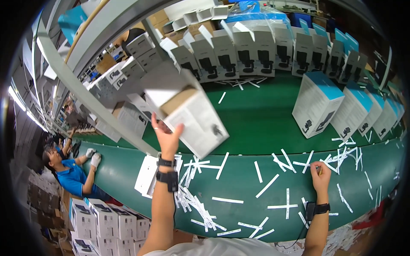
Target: The person packages items by hand, placing a manual into a box, closing the lid, and applying a sticker to seal it. This process is repeated for several boxes before each finished package is set aside.
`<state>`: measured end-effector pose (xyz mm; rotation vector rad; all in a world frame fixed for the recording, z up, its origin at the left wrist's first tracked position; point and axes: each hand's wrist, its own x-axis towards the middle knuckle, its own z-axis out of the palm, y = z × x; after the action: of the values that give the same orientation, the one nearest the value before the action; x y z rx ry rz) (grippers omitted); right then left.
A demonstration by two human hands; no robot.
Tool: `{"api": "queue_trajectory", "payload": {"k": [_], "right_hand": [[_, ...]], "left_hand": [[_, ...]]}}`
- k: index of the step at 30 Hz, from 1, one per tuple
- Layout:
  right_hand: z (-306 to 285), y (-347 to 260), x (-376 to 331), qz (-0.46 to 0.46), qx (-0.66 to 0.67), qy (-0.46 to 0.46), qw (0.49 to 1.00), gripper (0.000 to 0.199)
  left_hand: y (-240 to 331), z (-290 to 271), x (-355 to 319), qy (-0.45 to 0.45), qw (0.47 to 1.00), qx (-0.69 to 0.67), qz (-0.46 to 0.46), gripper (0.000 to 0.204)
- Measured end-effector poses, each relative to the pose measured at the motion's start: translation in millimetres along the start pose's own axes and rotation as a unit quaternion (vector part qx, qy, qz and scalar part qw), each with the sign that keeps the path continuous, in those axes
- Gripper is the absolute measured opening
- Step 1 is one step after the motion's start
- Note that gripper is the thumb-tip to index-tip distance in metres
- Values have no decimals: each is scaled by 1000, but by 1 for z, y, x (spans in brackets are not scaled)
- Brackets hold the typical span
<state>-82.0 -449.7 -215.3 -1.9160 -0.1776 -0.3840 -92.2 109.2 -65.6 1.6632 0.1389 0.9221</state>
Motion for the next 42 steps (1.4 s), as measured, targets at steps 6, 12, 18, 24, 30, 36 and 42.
{"api": "queue_trajectory", "payload": {"k": [6, 12, 18, 24, 30, 36, 42], "right_hand": [[46, -124, 10, -96, 213, -154, 960, 81], [68, -194, -4, -125, 233, -134, 955, 139], [59, -226, -30, -365, -4, -21, 931, 79], [45, -251, 3, -338, 5, -258, 905, 67], [23, -270, 8, -236, -19, -173, 956, 39], [14, -271, 9, -187, -210, -81, 956, 16], [17, -277, 7, -167, -235, -105, 952, 18]], "left_hand": [[12, 17, -129, -332, 940, -52, -56, 140], [47, 32, -157, -359, 921, -130, -75, 110], [109, 18, -133, -334, 909, 17, 248, 92], [161, 43, -153, -334, 810, 252, 410, 73], [169, 79, -172, -344, 784, 308, 415, 51], [179, 82, -200, -322, 792, 348, 385, 50], [180, 84, -200, -313, 785, 363, 392, 49]]}}
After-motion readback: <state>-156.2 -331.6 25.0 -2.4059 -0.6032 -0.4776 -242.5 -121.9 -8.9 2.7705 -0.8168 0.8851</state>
